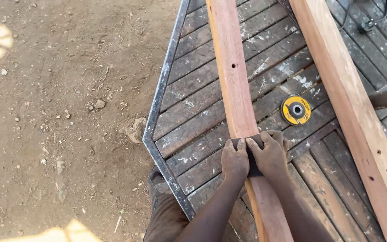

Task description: Sanding a curved wooden beam with sandpaper to smooth the surface

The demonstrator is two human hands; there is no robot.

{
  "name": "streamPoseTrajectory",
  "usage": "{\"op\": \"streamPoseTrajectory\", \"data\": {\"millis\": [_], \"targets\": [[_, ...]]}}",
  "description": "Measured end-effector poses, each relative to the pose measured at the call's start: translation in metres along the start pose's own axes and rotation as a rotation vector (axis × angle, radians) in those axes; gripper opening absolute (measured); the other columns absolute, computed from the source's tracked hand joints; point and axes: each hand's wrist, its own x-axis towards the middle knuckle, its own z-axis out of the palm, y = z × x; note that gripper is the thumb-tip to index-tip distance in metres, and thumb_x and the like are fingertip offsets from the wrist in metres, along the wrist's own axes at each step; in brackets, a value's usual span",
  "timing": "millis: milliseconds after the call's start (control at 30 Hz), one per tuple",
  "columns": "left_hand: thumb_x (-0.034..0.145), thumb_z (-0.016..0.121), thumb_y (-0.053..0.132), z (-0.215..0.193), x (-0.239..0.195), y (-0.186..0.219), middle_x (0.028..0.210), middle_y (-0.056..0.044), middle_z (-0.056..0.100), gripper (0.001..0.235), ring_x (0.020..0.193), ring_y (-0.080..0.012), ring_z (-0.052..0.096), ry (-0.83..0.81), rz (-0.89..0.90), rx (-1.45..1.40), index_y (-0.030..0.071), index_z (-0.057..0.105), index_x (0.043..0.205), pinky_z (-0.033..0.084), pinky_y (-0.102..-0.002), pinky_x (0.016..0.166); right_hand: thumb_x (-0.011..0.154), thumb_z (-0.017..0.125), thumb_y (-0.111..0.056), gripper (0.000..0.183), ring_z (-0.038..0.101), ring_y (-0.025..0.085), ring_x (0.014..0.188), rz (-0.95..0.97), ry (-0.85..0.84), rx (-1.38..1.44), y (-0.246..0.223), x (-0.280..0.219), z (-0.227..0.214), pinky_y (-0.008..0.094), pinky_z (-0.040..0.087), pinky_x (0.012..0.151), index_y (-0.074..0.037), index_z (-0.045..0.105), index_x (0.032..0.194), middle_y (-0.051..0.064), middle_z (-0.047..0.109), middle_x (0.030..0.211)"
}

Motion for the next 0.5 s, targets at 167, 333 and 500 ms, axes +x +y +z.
{"op": "streamPoseTrajectory", "data": {"millis": [167, 333, 500], "targets": [[0.096, 0.059, 0.048, 0.004, -0.019, -0.014, 0.105, -0.021, 0.071, 0.037, 0.112, -0.0400, 0.068, 0.045, -0.043, -0.008, 0.012, 0.064, 0.104, 0.056, -0.050, 0.090, 0.091, 0.069, -0.045, 0.038, 0.057, 0.048, 0.117, -0.038, -0.008, 0.117, -0.009, -0.032, -0.024, 0.055, 0.049, 0.097, -0.010, 0.067, 0.105, 0.020, 0.059, 0.115], [0.096, 0.059, 0.050, 0.018, -0.001, -0.009, 0.101, -0.022, 0.071, 0.039, 0.109, -0.0403, 0.069, 0.151, 0.021, 0.044, 0.011, 0.063, 0.100, 0.057, -0.048, 0.087, 0.093, 0.061, -0.061, 0.053, 0.060, 0.045, 0.123, 0.064, -0.086, 0.079, 0.017, 0.001, 0.009, 0.056, 0.049, 0.106, -0.015, 0.056, 0.119, 0.019, 0.056, 0.130], [0.097, 0.059, 0.043, 0.015, -0.018, -0.022, 0.108, -0.028, 0.071, 0.042, 0.111, -0.0432, 0.068, 0.245, 0.022, -0.028, 0.003, 0.068, 0.108, 0.056, -0.048, 0.095, 0.092, 0.066, -0.052, 0.050, 0.061, 0.049, 0.121, 0.056, -0.134, 0.102, -0.014, -0.028, -0.023, 0.059, 0.050, 0.104, -0.013, 0.050, 0.120, 0.023, 0.055, 0.130]]}}
